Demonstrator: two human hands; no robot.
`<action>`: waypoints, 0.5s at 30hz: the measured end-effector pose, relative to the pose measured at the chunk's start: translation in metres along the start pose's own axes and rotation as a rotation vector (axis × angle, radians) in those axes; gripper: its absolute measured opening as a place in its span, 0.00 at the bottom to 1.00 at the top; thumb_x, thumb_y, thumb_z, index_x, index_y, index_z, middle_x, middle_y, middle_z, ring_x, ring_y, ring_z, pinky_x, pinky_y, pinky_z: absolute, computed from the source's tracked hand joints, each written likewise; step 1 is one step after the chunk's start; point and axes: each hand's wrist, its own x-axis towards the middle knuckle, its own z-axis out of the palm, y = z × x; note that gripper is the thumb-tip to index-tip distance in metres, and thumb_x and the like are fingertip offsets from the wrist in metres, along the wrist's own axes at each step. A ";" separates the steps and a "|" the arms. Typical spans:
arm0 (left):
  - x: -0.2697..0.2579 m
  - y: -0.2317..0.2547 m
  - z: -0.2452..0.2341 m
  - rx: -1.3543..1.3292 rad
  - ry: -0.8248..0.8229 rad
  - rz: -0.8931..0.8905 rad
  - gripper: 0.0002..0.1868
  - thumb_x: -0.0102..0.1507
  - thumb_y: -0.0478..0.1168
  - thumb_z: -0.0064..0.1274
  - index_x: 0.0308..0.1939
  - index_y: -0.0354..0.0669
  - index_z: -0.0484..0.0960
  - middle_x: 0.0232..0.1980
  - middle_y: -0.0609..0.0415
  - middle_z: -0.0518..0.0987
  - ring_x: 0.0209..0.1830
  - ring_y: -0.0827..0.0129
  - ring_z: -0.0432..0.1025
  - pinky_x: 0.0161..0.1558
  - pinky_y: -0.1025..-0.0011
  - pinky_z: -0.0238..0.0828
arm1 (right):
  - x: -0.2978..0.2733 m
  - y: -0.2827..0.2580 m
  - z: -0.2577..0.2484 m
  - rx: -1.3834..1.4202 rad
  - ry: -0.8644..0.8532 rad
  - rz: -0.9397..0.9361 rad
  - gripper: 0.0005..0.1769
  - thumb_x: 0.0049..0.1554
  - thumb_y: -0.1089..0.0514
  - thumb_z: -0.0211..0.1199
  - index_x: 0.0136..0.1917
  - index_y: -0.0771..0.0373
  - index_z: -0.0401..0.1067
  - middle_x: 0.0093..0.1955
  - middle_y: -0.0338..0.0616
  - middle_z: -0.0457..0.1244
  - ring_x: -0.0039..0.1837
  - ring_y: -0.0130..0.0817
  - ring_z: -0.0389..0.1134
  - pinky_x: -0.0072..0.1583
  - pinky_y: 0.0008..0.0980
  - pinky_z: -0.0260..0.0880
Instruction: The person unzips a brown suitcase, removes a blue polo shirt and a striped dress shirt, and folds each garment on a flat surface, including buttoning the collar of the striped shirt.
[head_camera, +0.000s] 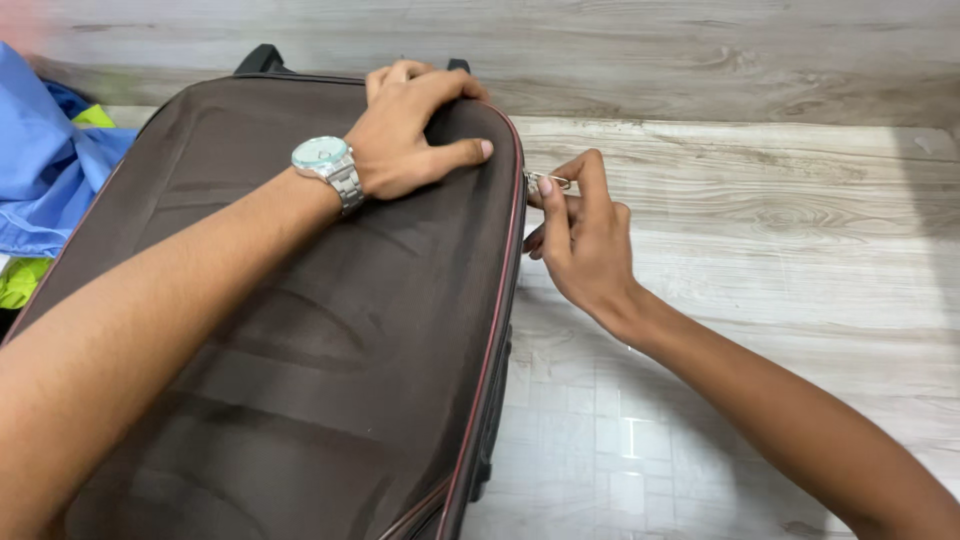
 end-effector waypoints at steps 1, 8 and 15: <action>-0.005 0.008 0.001 -0.012 0.000 0.039 0.27 0.62 0.56 0.58 0.58 0.44 0.80 0.58 0.46 0.80 0.66 0.47 0.60 0.68 0.50 0.46 | -0.004 -0.002 -0.011 -0.042 -0.029 -0.029 0.08 0.70 0.57 0.50 0.54 0.64 0.58 0.27 0.42 0.67 0.31 0.27 0.73 0.31 0.25 0.69; -0.008 0.034 0.010 -0.016 0.053 0.108 0.26 0.60 0.54 0.57 0.56 0.43 0.80 0.55 0.49 0.80 0.60 0.55 0.67 0.67 0.53 0.50 | 0.032 0.002 -0.047 -0.109 -0.115 -0.003 0.11 0.66 0.56 0.59 0.52 0.68 0.68 0.36 0.47 0.69 0.33 0.28 0.73 0.32 0.27 0.72; 0.006 0.026 0.016 -0.072 0.200 -0.064 0.27 0.65 0.55 0.55 0.59 0.38 0.79 0.55 0.43 0.78 0.54 0.56 0.73 0.59 0.57 0.63 | 0.095 0.008 -0.042 -0.218 -0.210 -0.295 0.09 0.65 0.58 0.66 0.53 0.67 0.75 0.48 0.47 0.71 0.39 0.28 0.74 0.37 0.24 0.75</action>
